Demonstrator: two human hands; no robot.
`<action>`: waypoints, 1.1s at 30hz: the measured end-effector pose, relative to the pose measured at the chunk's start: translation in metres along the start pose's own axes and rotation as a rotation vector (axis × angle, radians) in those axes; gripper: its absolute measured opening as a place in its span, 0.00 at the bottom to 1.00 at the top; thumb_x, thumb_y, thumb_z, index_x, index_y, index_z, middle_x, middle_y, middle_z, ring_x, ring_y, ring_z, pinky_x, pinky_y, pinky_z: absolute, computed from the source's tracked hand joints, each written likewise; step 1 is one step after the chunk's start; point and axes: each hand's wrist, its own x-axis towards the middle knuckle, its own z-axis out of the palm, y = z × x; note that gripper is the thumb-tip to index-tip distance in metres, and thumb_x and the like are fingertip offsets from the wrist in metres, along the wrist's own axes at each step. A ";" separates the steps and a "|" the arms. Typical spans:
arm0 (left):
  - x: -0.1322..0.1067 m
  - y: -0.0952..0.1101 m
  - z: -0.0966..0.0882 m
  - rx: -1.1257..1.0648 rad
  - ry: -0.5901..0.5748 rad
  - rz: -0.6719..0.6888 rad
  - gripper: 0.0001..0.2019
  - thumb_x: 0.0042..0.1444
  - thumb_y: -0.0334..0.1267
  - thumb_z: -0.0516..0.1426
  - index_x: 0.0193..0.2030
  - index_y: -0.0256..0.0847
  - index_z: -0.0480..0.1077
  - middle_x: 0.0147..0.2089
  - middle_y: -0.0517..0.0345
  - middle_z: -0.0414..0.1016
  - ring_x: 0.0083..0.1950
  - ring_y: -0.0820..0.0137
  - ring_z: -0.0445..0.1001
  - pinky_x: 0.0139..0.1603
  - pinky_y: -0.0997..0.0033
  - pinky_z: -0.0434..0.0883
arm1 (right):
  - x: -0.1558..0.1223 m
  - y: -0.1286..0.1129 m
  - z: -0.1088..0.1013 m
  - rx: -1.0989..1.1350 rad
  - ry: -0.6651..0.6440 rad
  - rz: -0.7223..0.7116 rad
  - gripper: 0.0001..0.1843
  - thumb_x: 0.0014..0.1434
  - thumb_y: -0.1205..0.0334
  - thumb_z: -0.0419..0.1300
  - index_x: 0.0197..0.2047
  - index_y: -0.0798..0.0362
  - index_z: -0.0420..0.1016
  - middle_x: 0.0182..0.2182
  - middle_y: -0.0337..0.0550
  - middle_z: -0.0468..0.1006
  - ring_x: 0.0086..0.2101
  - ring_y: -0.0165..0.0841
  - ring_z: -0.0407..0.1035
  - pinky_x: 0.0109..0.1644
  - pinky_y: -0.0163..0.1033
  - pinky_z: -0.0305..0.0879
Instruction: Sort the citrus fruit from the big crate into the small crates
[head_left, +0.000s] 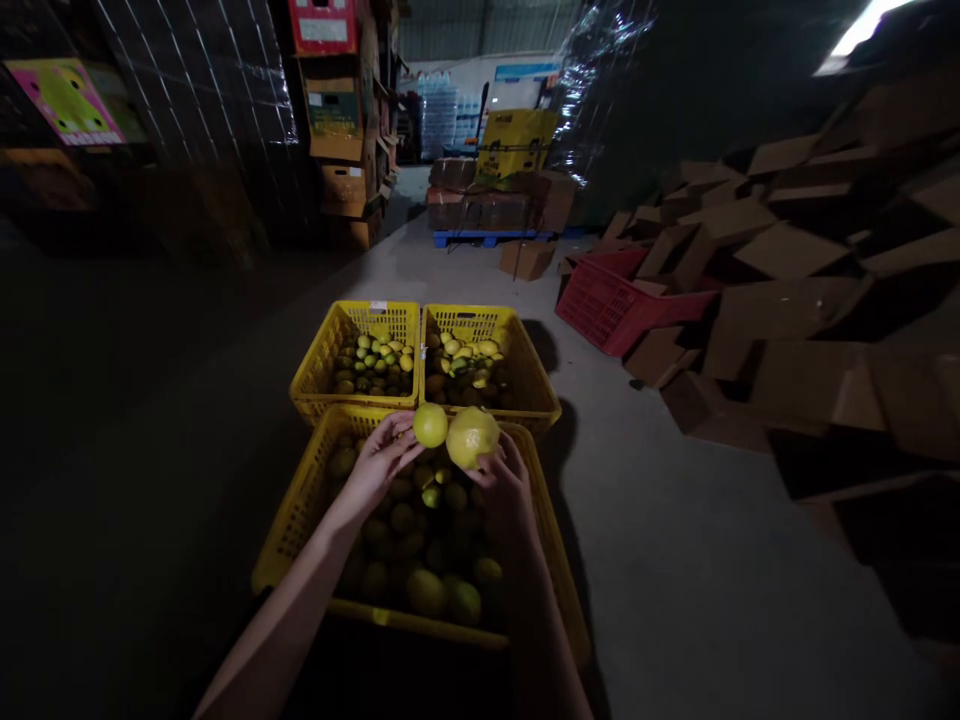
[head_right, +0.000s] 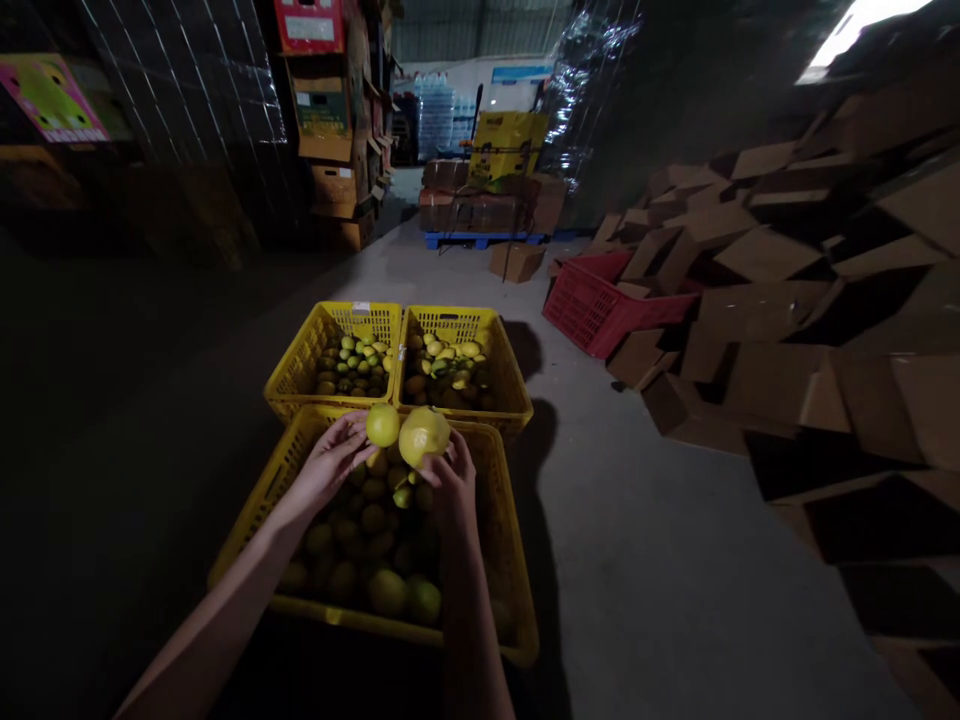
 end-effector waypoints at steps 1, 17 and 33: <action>0.000 -0.001 0.000 -0.004 0.014 0.003 0.16 0.44 0.38 0.66 0.42 0.42 0.73 0.49 0.56 0.74 0.52 0.65 0.72 0.55 0.64 0.69 | 0.000 0.001 0.000 0.000 -0.001 0.006 0.20 0.40 0.61 0.63 0.41 0.48 0.73 0.42 0.44 0.75 0.42 0.39 0.70 0.39 0.40 0.71; 0.000 -0.004 0.006 0.096 -0.004 -0.023 0.22 0.42 0.43 0.67 0.45 0.39 0.76 0.49 0.50 0.76 0.50 0.63 0.73 0.53 0.65 0.69 | -0.004 0.001 0.007 -0.053 -0.082 -0.050 0.13 0.44 0.54 0.66 0.34 0.48 0.75 0.41 0.46 0.76 0.44 0.44 0.71 0.37 0.46 0.74; 0.000 -0.004 0.009 0.270 -0.141 0.075 0.26 0.40 0.45 0.67 0.48 0.38 0.75 0.49 0.50 0.77 0.54 0.58 0.71 0.59 0.59 0.64 | 0.002 0.008 0.004 0.023 -0.028 0.070 0.18 0.48 0.49 0.64 0.40 0.50 0.73 0.34 0.44 0.78 0.38 0.43 0.74 0.34 0.45 0.73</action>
